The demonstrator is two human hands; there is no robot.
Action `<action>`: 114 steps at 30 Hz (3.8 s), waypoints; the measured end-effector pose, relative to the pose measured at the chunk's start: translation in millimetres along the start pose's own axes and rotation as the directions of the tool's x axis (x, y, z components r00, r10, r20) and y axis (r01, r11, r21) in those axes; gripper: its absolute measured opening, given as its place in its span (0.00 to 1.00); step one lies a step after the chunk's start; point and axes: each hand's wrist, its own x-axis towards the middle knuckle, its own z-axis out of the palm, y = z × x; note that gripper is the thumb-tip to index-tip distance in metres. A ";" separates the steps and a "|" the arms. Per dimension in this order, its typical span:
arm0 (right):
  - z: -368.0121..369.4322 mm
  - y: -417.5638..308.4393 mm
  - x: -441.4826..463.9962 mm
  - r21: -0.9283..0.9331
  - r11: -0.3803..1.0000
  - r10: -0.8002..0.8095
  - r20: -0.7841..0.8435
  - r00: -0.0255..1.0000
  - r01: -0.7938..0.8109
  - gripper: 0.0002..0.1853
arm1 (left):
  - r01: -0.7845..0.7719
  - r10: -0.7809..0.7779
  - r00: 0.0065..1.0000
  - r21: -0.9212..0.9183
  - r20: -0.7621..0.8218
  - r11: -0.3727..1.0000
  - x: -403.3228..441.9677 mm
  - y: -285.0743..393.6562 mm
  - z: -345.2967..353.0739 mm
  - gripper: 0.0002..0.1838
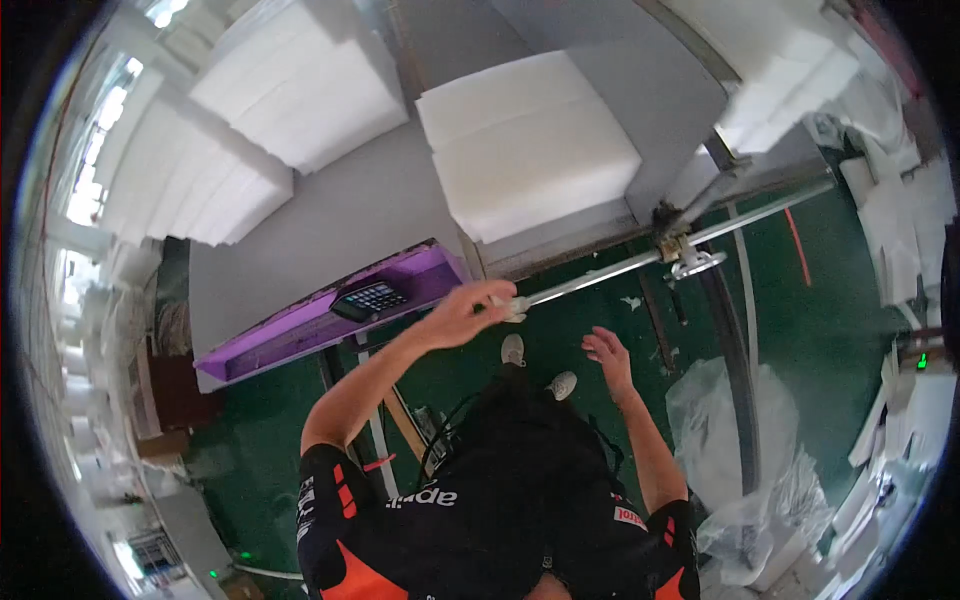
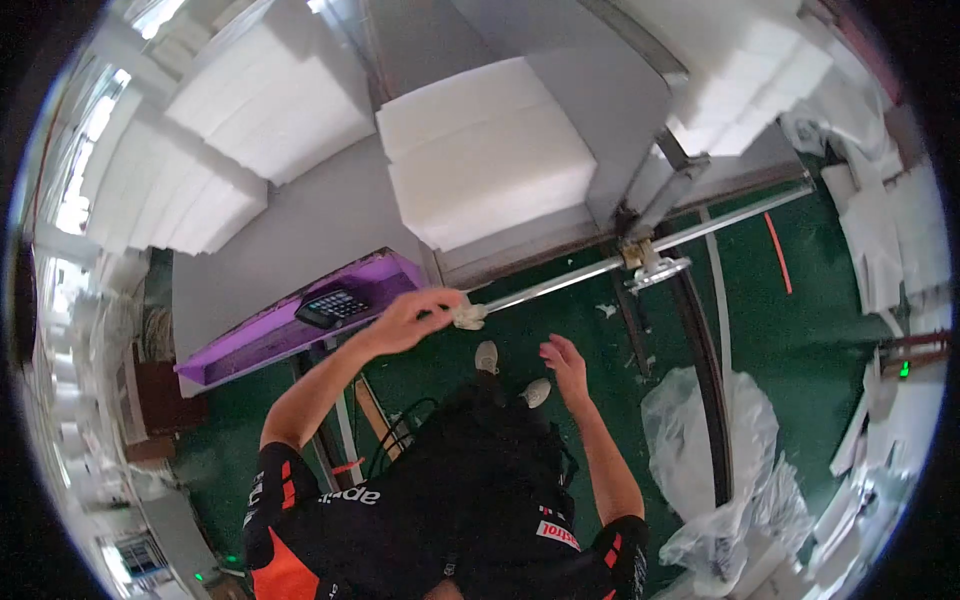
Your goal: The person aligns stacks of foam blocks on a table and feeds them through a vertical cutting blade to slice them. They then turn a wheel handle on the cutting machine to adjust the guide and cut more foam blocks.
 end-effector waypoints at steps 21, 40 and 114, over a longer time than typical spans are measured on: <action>155.4 -89.5 164.6 0.496 0.868 -0.044 0.029 0.999 0.024 0.20 | -0.093 -0.300 0.784 -0.580 -0.544 0.809 228.0 -164.8 -308.9 0.30; 219.6 -118.8 184.4 0.084 0.979 0.160 0.257 0.953 -0.187 0.20 | -0.032 -0.285 0.837 -0.562 -0.467 0.827 89.2 -172.7 -332.6 0.37; 316.2 -224.9 157.2 0.013 0.966 -0.201 0.668 0.717 0.258 0.28 | 0.126 -0.159 0.566 -0.106 -0.809 0.986 -198.0 43.6 -336.4 0.38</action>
